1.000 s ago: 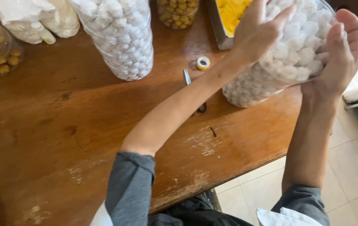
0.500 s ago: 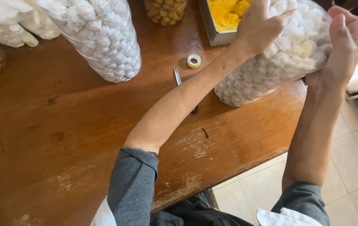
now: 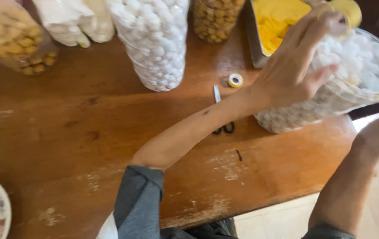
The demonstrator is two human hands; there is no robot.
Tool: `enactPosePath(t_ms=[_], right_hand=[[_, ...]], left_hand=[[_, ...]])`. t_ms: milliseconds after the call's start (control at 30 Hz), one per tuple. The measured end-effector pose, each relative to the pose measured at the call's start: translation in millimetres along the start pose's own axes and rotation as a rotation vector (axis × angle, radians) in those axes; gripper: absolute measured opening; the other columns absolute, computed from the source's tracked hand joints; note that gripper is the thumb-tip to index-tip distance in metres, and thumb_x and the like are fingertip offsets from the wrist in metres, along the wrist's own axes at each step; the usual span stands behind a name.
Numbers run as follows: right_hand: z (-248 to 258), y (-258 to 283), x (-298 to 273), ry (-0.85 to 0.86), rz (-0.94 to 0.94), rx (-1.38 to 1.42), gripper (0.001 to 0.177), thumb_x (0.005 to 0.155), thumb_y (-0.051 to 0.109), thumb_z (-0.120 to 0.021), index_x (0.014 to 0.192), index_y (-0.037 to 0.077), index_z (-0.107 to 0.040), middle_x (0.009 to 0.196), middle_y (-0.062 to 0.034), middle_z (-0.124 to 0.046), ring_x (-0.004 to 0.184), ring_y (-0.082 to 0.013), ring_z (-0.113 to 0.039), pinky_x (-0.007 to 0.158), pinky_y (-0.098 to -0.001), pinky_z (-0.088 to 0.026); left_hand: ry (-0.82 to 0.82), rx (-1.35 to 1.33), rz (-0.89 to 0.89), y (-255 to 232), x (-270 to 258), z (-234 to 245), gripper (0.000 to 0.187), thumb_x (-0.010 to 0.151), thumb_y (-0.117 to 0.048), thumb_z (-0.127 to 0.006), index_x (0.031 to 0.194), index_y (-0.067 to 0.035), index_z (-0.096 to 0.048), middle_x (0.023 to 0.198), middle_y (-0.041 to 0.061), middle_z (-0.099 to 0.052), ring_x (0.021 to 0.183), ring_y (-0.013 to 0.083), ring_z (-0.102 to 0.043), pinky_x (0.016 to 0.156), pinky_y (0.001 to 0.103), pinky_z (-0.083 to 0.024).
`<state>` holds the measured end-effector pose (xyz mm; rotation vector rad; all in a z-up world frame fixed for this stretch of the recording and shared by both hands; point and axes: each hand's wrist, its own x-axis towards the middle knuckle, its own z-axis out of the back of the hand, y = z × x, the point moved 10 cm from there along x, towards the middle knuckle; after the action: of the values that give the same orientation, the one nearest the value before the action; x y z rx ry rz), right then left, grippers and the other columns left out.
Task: Sealing plastic containers of pastries with yellow adhesive tape and scissors
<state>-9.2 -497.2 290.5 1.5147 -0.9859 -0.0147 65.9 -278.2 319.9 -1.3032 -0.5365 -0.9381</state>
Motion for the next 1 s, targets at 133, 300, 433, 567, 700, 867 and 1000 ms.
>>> enactPosePath(t_ms=[133,300,433,567,700,867,1000], right_hand=[[-95.6,93.5,-91.9,0.088,0.733,-0.206,0.021,0.116,0.008,-0.049,0.119,-0.013,-0.052,0.118,-0.0291,-0.056,0.113,-0.0423,-0.055,0.104,-0.0572,-0.048],[-268.9,26.8,-108.5,0.713,0.226,-0.099,0.051,0.115,0.027,-0.054,0.155,0.001,-0.036,0.162,-0.0185,-0.034,0.138,-0.036,-0.053,0.12,-0.045,-0.045],[-359.6,-22.2,-77.2,0.724,0.113,0.028,0.071,0.108,0.052,-0.059,0.153,0.0,-0.04,0.109,-0.0088,-0.053,0.092,-0.0113,-0.046,0.079,-0.0247,-0.039],[-410.0,-72.4,-45.9,0.654,-0.069,0.292,0.048,0.102,0.047,-0.07,0.126,0.007,-0.056,0.109,0.0031,-0.057,0.103,-0.007,-0.051,0.096,-0.0245,-0.045],[-432.5,-75.7,-49.7,0.735,-0.176,0.272,0.041,0.11,0.024,-0.063,0.083,0.023,-0.033,0.078,0.0112,-0.029,0.074,-0.0033,-0.03,0.065,-0.024,-0.022],[-421.6,-89.0,-42.7,0.595,-0.262,0.129,0.063,0.085,0.035,-0.072,0.137,0.002,-0.057,0.13,-0.0078,-0.069,0.119,-0.0185,-0.075,0.089,-0.0294,-0.07],[-415.7,-77.6,-41.0,0.556,-0.138,0.112,0.052,0.09,0.028,-0.067,0.134,0.002,-0.059,0.131,-0.0135,-0.065,0.117,-0.0229,-0.07,0.09,-0.0338,-0.066]], left_hand=[[-0.005,0.294,-0.12,-43.1,-14.8,100.2,0.052,0.102,-0.024,-0.088,0.139,-0.018,-0.051,0.167,0.007,-0.03,0.166,0.0285,-0.034,0.153,0.057,-0.031],[-0.373,0.35,0.072,-22.3,-42.2,257.7,0.053,0.097,-0.034,-0.068,0.133,-0.011,-0.037,0.134,0.012,-0.043,0.13,0.0292,-0.047,0.119,0.041,-0.038],[-0.476,0.313,0.209,21.9,-62.0,329.0,0.051,0.097,-0.04,-0.064,0.132,-0.016,-0.035,0.127,0.006,-0.04,0.125,0.0228,-0.042,0.116,0.042,-0.035],[-0.574,-0.224,0.492,90.7,-82.5,348.1,0.054,0.08,-0.035,-0.075,0.119,-0.01,-0.047,0.123,0.013,-0.058,0.113,0.0246,-0.058,0.098,0.041,-0.051],[-0.512,-0.409,0.587,98.5,-79.7,335.5,0.091,0.071,-0.043,-0.077,0.144,-0.002,-0.042,0.136,0.021,-0.059,0.12,0.0318,-0.061,0.105,0.044,-0.054],[-0.461,-0.266,0.626,111.1,-84.8,326.3,0.095,0.074,-0.06,-0.065,0.146,-0.006,-0.032,0.144,0.018,-0.05,0.131,0.0312,-0.053,0.117,0.052,-0.044],[-0.423,0.023,0.707,104.7,-88.3,324.4,0.078,0.078,-0.067,-0.05,0.131,-0.011,-0.038,0.136,0.01,-0.049,0.129,0.0269,-0.05,0.111,0.055,-0.041]])
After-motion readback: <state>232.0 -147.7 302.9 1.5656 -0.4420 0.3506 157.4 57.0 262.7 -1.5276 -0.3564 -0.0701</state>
